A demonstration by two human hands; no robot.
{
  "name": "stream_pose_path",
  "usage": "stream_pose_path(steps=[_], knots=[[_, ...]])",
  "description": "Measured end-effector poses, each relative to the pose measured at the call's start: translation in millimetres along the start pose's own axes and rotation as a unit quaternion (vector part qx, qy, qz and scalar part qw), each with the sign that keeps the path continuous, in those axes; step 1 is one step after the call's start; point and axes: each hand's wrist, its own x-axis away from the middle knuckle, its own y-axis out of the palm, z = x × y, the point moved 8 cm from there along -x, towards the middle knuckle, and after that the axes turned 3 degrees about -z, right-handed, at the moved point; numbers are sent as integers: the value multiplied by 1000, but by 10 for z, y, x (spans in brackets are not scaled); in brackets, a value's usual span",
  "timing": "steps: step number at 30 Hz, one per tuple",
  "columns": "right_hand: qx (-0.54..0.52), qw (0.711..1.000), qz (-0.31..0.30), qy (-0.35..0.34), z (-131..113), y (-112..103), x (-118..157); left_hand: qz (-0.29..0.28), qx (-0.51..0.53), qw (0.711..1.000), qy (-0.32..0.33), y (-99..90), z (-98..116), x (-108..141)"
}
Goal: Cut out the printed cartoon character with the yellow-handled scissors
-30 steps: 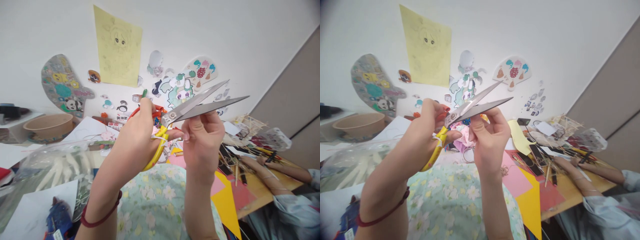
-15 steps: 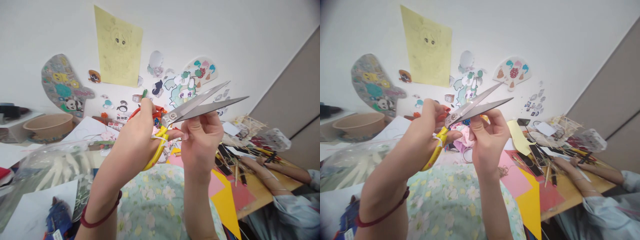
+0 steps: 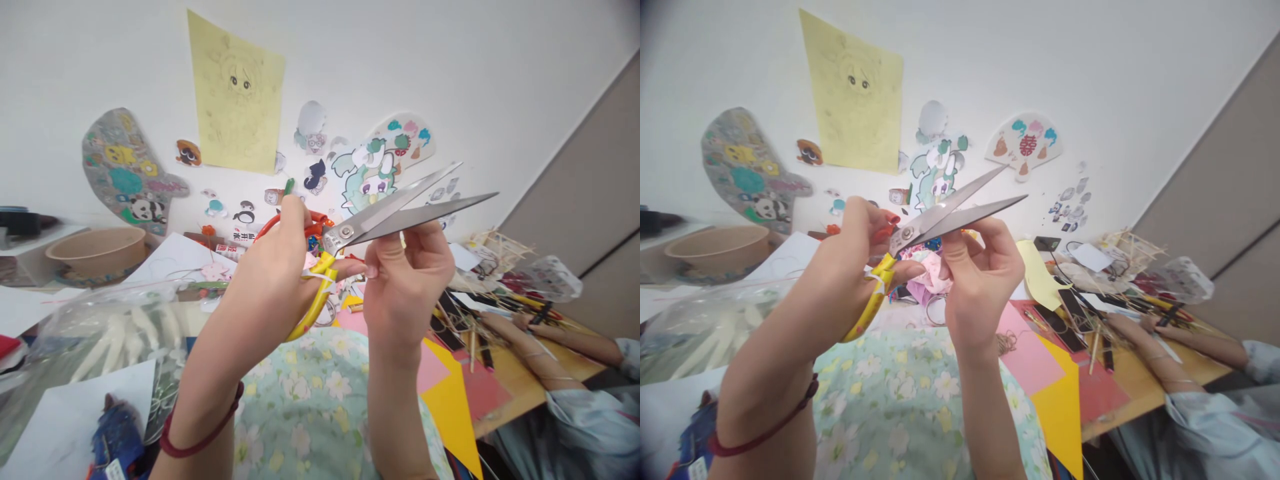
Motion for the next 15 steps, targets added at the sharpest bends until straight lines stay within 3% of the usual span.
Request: stream_pose_path(steps=[5, 15], knots=[[-49, 999, -9, -7, -5, 15, 2, -6, -23, 1000, -6, -7, -5, 22], [-33, 999, 1, 0, 16, 14, -12, -11, -19, 997, -70, -35, 13, -36]])
